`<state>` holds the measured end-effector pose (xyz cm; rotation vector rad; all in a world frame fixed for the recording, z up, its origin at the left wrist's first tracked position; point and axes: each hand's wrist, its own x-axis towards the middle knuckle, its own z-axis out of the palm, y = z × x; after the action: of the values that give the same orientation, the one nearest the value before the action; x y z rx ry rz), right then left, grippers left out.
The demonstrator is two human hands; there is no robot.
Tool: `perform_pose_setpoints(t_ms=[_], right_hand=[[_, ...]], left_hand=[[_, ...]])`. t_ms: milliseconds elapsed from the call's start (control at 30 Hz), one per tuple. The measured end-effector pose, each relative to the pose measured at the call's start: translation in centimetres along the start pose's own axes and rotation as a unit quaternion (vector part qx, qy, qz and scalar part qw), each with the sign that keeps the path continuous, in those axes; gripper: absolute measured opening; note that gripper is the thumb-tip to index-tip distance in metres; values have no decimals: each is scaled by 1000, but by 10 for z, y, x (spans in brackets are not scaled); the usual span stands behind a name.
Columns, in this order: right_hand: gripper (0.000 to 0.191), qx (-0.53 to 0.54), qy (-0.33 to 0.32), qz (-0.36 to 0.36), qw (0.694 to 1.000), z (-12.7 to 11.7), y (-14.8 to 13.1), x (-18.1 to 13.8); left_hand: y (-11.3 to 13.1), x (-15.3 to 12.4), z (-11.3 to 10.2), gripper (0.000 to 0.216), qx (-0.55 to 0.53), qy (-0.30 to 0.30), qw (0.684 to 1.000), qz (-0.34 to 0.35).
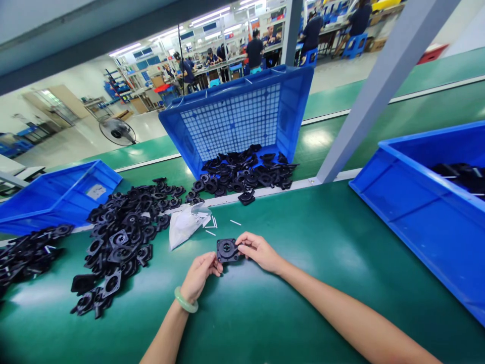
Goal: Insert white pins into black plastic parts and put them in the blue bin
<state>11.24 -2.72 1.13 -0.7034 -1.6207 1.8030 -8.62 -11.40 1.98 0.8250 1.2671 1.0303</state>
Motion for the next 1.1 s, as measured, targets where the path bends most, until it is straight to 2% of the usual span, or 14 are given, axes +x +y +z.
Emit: perform_pose_setpoints(t_ms=[233, 400, 467, 600, 667, 767, 833, 900, 967, 1000, 1067, 1100], right_hand=[[37, -117, 23, 6, 993, -2, 4, 4], [42, -19, 50, 2, 999, -4, -1, 3], [41, -26, 52, -6, 998, -4, -2, 3], [41, -84, 4, 6, 996, -5, 0, 3], [42, -84, 12, 10, 996, -5, 1, 3], [43, -14, 31, 31, 999, -6, 1, 4], [39, 104, 50, 47, 992, -11, -3, 7], [28, 280, 64, 30, 957, -25, -16, 11], [12, 454, 51, -32, 889, -50, -37, 14], [11, 533, 15, -71, 843, -68, -51, 14], [21, 601, -28, -145, 785, -112, -79, 4], [23, 705, -168, -134, 676, -138, -92, -6]], left_hand=[[4, 1, -8, 33, 63, 118, 987, 86], [3, 1, -7, 33, 104, 110, 984, 98], [2, 1, -6, 33, 115, 108, 982, 104], [1, 1, -6, 31, 124, 109, 980, 108], [1, 1, -6, 30, 126, 109, 980, 107], [2, 1, -7, 30, 132, 107, 980, 106], [2, 0, -8, 30, 133, 106, 980, 107], [3, 0, -8, 29, 132, 103, 980, 108], [5, -1, -8, 29, 132, 103, 980, 112], [5, -1, -8, 28, 133, 102, 979, 113], [7, -2, -7, 28, 133, 98, 979, 117], [7, -2, -6, 28, 132, 96, 979, 119]])
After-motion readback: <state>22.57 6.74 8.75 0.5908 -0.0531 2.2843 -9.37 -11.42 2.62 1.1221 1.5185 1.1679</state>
